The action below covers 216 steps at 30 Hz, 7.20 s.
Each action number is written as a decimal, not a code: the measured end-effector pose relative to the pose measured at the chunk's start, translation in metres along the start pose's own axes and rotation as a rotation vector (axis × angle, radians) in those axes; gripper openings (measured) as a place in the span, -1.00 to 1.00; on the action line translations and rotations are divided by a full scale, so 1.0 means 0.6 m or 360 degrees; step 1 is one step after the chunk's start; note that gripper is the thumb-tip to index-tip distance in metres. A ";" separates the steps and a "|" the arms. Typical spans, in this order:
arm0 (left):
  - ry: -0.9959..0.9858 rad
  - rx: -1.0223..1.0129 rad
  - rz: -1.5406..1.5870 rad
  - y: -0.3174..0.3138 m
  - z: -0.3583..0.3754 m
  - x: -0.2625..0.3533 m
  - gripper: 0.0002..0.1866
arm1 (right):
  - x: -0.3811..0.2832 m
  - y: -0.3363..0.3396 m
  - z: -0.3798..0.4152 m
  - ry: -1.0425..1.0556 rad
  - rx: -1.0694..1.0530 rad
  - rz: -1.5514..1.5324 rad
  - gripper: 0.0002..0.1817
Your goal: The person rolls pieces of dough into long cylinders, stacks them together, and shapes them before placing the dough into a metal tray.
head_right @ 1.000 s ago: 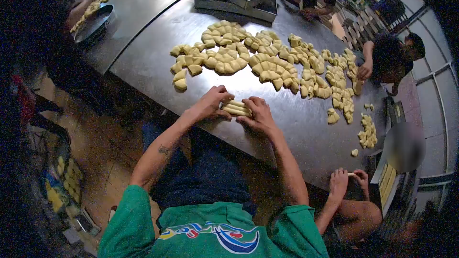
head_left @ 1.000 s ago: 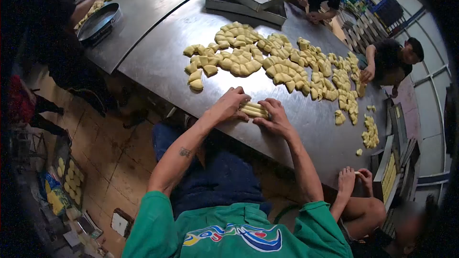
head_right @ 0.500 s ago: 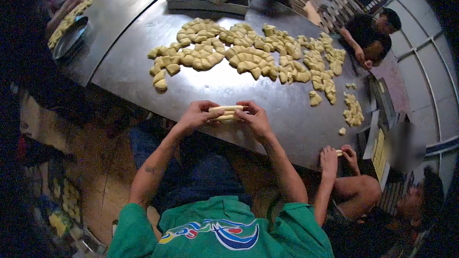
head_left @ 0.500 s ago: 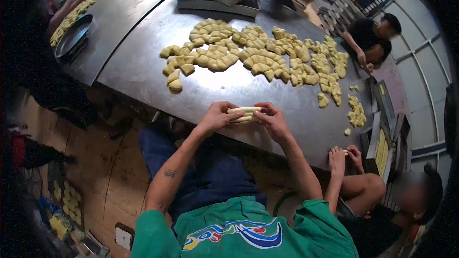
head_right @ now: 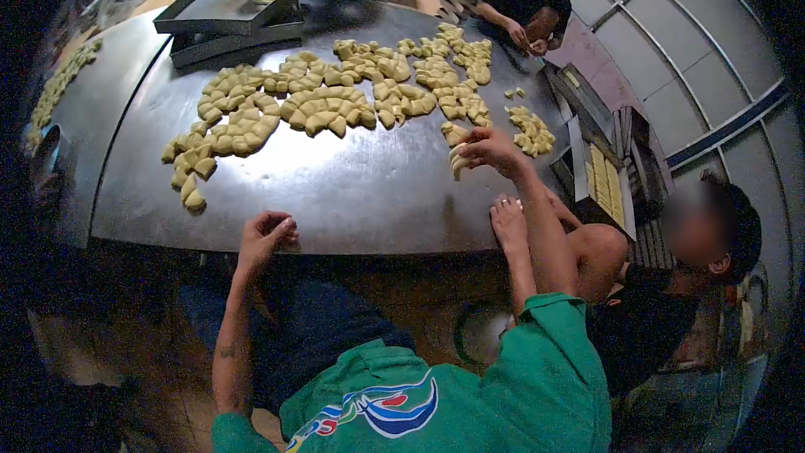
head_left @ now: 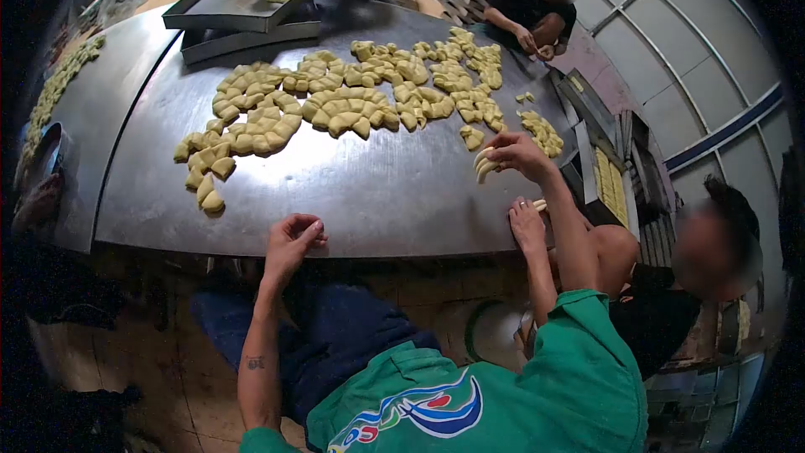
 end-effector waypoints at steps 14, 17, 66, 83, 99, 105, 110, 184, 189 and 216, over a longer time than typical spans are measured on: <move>-0.0061 0.0135 -0.0160 -0.008 0.010 -0.017 -0.85 | 0.152 -0.029 -0.160 -0.0048 0.0268 -0.0174 -0.71; -0.0078 0.0235 -0.0284 -0.026 0.014 -0.009 -0.88 | 0.123 -0.101 -0.238 0.0368 0.0232 0.0328 -0.70; -0.0156 0.0320 -0.0034 -0.003 0.107 0.060 -0.76 | -0.044 -0.563 0.021 0.0528 -0.0251 -0.1107 -0.74; -0.0010 0.0007 -0.0450 -0.018 0.021 0.057 -0.72 | -0.012 -0.493 -0.013 0.0290 -0.0406 -0.0331 -0.74; 0.0089 0.0656 -0.2073 0.024 0.009 0.050 -0.71 | 0.005 -0.522 -0.076 0.0691 -0.0095 0.1159 -0.69; -0.0254 0.0405 -0.1855 0.061 0.016 0.030 -0.63 | 0.043 -0.493 -0.106 0.0126 -0.0535 0.0209 -0.58; 0.0308 0.0304 -0.1981 0.035 -0.010 0.052 -0.54 | -0.001 -0.512 -0.093 0.0126 -0.0336 0.0697 -0.47; -0.0274 0.0341 -0.2175 0.055 0.003 0.042 -0.53 | 0.002 -0.457 -0.119 0.0312 -0.0382 0.1314 -0.14; -0.0115 0.0124 -0.2091 0.066 0.001 0.059 -0.48 | 0.005 -0.450 -0.128 0.0502 -0.0570 0.1325 -0.17; -0.0147 0.0362 -0.2097 0.072 -0.027 0.048 -0.53 | -0.026 -0.465 -0.151 0.0557 -0.0131 0.1433 -0.17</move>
Point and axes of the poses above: each hand's wrist, its own z-axis away from the middle knuckle, its own y-axis out of the back of the hand, x = y × z, the point moved 1 cm from there along -z, towards the middle knuckle, and after that the axes turned 4 degrees about -x, right-handed, at the moved point
